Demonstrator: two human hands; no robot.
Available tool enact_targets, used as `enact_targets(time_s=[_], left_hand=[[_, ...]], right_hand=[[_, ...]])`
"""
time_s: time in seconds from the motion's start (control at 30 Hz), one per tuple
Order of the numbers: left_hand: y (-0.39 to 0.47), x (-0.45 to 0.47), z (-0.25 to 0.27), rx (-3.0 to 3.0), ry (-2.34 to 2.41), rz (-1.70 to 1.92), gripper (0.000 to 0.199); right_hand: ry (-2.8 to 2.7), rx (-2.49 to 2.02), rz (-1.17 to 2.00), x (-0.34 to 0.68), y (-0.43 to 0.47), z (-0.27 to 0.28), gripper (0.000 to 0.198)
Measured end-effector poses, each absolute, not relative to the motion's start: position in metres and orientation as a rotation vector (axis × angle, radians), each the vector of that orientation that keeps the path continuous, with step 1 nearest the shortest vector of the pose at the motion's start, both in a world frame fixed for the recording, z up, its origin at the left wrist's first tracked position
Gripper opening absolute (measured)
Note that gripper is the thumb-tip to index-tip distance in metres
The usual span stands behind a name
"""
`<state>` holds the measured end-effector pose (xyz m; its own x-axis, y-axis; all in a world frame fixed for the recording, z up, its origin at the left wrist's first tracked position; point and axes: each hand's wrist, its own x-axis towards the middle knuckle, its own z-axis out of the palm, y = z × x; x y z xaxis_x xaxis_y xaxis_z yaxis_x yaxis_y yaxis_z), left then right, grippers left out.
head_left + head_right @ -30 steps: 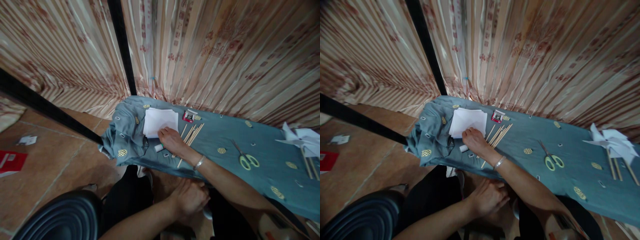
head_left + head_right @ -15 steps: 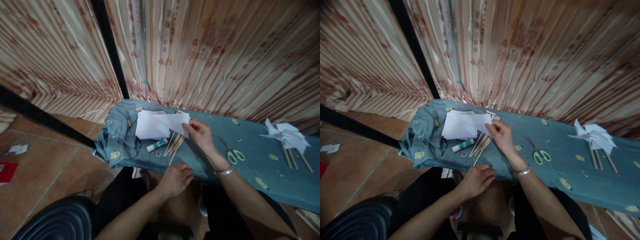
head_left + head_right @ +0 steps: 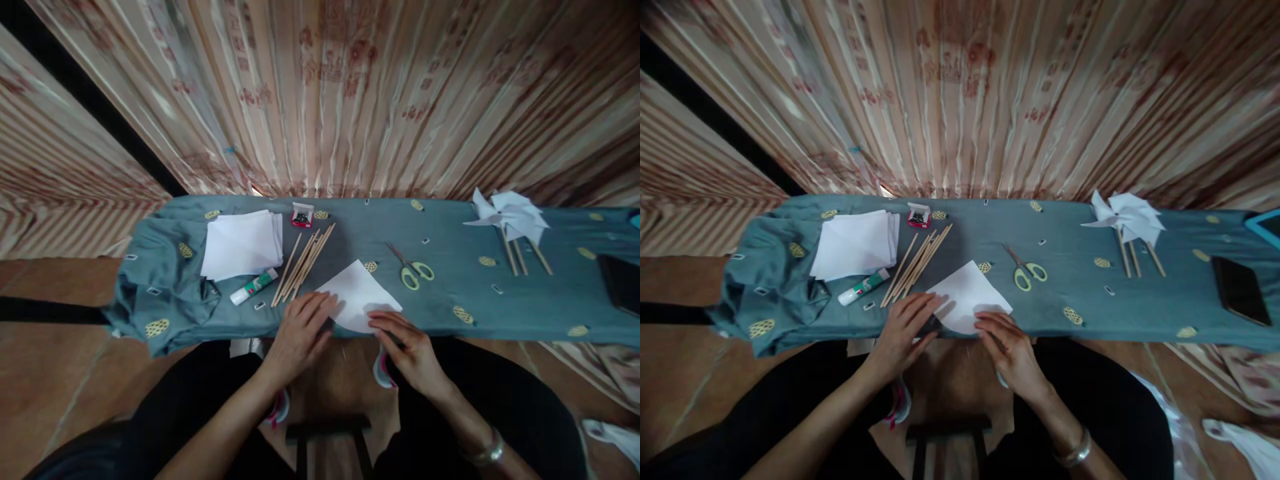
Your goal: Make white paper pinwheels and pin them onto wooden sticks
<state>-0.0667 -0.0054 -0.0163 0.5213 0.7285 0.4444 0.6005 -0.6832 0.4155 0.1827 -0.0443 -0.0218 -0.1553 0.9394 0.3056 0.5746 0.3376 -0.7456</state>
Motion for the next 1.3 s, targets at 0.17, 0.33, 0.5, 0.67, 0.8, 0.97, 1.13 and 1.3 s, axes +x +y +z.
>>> enact_targets(time_s=[0.17, 0.33, 0.5, 0.67, 0.8, 0.97, 1.13, 1.3], left_hand=[[0.007, -0.047, -0.026, 2.535, 1.125, 0.786, 0.037], [0.019, -0.044, -0.031, 2.455, 1.271, 0.742, 0.038], [0.020, -0.045, -0.030, 2.395, 1.321, 0.712, 0.040], [0.023, -0.047, -0.030, 2.225, 1.335, 0.715, 0.039], [0.027, -0.047, -0.031, 2.084, 1.359, 0.773, 0.037], [0.026, -0.046, -0.025, 2.005, 1.347, 0.783, 0.037], [0.026, -0.043, -0.021, 1.982, 1.295, 0.788, 0.043], [0.029, -0.035, -0.019, 2.039, 1.230, 0.828, 0.032]], right_hand=[[-1.670, -1.478, 0.763, 0.195, -0.038, -0.021, 0.017], [-1.551, -1.573, 0.823, 0.200, 0.000, -0.014, 0.027], [-1.608, -1.670, 0.829, 0.200, 0.028, -0.018, 0.035], [-1.514, -1.699, 0.857, 0.196, 0.033, -0.026, 0.036], [-1.363, -1.596, 1.087, 0.201, 0.037, -0.025, 0.035], [-1.316, -1.457, 1.417, 0.214, 0.043, -0.012, 0.033], [-1.305, -1.469, 1.420, 0.216, 0.042, -0.007, 0.033], [-1.312, -1.478, 1.397, 0.214, 0.040, -0.005, 0.036]])
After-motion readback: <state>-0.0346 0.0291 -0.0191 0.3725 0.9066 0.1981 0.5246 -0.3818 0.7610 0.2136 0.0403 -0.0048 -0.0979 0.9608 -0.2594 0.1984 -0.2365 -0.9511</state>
